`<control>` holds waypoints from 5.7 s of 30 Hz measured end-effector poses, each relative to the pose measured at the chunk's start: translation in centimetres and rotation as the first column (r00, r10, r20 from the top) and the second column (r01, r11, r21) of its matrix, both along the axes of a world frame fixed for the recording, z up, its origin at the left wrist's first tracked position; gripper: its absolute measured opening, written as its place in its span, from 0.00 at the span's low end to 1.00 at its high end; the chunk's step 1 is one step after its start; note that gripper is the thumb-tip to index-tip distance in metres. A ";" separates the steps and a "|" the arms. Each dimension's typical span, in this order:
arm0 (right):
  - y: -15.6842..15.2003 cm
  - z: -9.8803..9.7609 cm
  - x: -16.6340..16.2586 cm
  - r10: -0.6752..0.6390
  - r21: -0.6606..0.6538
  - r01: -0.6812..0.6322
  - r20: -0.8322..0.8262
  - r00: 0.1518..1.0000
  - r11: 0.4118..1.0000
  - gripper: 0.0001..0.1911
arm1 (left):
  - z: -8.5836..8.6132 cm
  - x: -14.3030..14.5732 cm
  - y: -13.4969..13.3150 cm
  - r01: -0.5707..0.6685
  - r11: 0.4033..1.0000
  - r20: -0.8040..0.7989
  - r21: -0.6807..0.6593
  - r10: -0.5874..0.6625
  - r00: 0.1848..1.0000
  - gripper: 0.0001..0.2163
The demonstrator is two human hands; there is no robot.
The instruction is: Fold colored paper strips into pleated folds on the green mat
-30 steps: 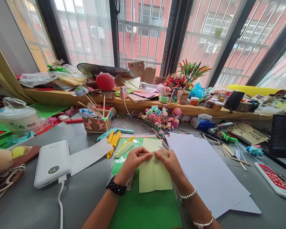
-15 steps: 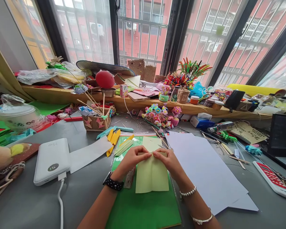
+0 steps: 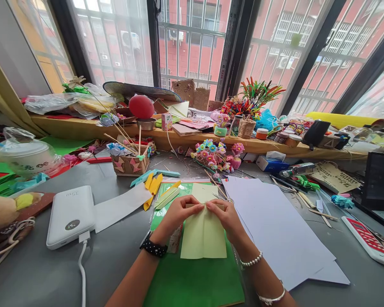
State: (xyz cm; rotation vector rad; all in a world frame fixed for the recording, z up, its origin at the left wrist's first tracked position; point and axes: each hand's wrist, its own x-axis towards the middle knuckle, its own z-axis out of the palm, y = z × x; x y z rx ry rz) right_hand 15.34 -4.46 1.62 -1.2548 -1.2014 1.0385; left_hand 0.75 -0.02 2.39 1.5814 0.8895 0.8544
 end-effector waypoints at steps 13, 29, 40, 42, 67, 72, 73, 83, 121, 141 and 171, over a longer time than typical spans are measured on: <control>0.4 -0.5 0.5 0.029 -0.058 -0.027 0.038 0.999 0.998 0.15 | -0.1 -0.1 0.0 -0.002 1.000 -0.037 0.008 0.002 0.999 0.11; 0.6 -1.0 0.6 0.013 -0.128 -0.040 -0.205 0.979 0.991 0.17 | -0.7 0.7 -0.2 -0.102 0.991 0.104 -0.088 0.111 0.988 0.10; 0.6 -1.3 1.0 -0.062 -0.103 0.048 -0.143 0.988 0.994 0.17 | -0.7 0.7 -0.2 -0.078 0.958 0.176 -0.276 0.130 0.976 0.23; 0.6 -1.3 1.0 -0.061 -0.108 0.046 -0.144 0.988 0.993 0.17 | -0.8 0.7 -0.2 -0.075 0.948 0.189 -0.311 0.138 0.972 0.30; 0.7 -1.0 0.4 -0.004 -0.138 -0.051 -0.374 0.928 0.989 0.21 | -1.3 0.9 -0.2 -0.112 0.945 0.303 -0.308 0.209 0.930 0.33; 0.7 -1.1 0.7 -0.036 -0.125 0.001 -0.278 0.960 0.992 0.20 | -1.2 0.9 -0.3 -0.142 0.937 0.273 -0.320 0.235 0.933 0.35; 0.7 -1.2 0.7 -0.048 -0.136 0.010 -0.279 0.959 0.991 0.20 | -1.2 1.0 -0.3 -0.150 0.934 0.268 -0.323 0.242 0.932 0.35; 1.0 -1.7 0.5 0.000 -0.192 -0.103 -0.471 0.882 0.976 0.17 | -1.5 1.1 -0.5 -0.169 0.944 0.310 -0.285 0.258 0.915 0.28; 0.8 -1.4 0.2 -0.080 -0.121 0.048 -0.284 0.955 0.992 0.18 | -1.1 1.2 -0.5 -0.168 0.917 0.319 -0.361 0.291 0.902 0.30; 0.6 -1.2 0.1 -0.095 -0.118 0.063 -0.288 0.953 0.991 0.20 | -1.5 1.1 -0.3 -0.127 0.937 0.320 -0.325 0.235 0.918 0.25; 0.3 -0.7 -0.1 -0.022 -0.144 -0.059 -0.506 0.862 0.988 0.15 | -0.5 1.4 -1.4 -0.138 0.949 0.376 -0.283 0.242 0.895 0.23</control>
